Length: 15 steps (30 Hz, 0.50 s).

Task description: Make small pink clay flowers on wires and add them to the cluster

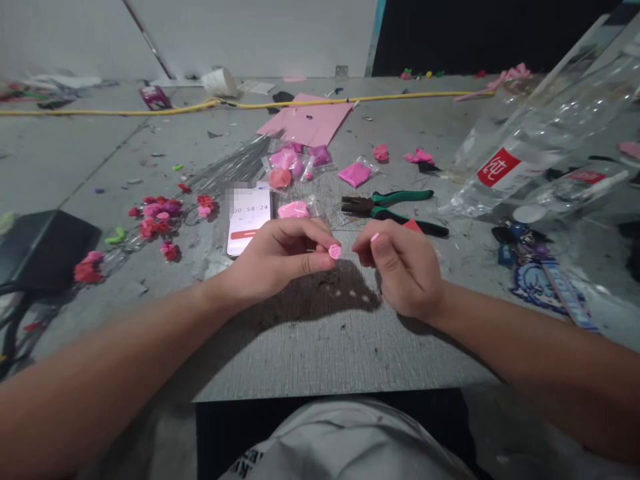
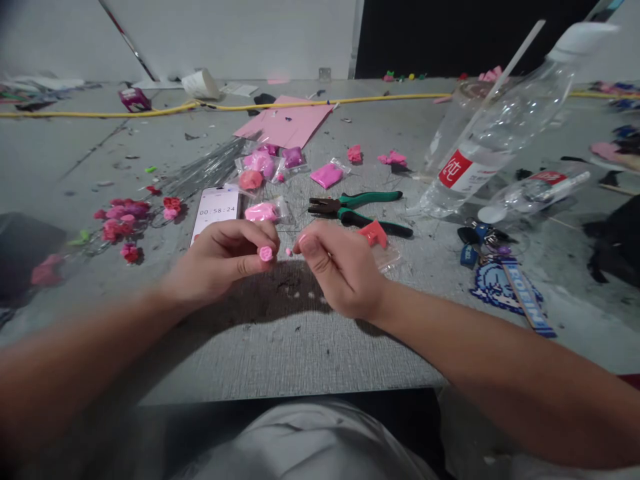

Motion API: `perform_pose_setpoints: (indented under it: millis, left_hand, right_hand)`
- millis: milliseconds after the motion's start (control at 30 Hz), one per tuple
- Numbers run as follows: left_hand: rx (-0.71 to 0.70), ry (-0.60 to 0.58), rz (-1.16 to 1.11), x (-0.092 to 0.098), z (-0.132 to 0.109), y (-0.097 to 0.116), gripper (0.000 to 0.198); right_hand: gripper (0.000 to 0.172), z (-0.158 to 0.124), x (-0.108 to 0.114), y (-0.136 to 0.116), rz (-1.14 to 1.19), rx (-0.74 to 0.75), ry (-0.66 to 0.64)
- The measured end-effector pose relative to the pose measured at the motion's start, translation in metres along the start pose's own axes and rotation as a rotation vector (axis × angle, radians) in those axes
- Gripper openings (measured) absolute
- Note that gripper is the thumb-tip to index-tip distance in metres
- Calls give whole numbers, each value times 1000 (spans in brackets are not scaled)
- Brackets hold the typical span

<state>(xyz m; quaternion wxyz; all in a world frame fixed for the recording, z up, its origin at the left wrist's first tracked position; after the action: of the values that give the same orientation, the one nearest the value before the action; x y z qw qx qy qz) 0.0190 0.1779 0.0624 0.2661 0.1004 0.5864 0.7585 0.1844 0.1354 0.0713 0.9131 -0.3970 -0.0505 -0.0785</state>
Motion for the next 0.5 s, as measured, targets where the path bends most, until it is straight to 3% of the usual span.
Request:
perform_pose_setpoints:
  millis: [300,500]
  left_hand:
    - [83,29,-161,-4,-8,-13,15]
    - [113,66,-231,-7,-7,-15,14]
  right_hand:
    - [26,-2,-7,-17,-122,207,-134]
    - [14,-4,-8,-23,-179,267,-141]
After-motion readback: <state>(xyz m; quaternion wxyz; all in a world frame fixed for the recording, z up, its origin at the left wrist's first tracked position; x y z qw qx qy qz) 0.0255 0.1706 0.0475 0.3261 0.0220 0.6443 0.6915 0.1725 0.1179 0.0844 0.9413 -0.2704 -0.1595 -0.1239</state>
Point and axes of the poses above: each hand's wrist, its own z-axis towards the middle knuckle, its own x-axis out of the back of the hand, y = z × x, the point moved 6 cm from there along z, towards the middle knuckle, and after that the axes turned 11 degrees about y, right-handed, at the moved point
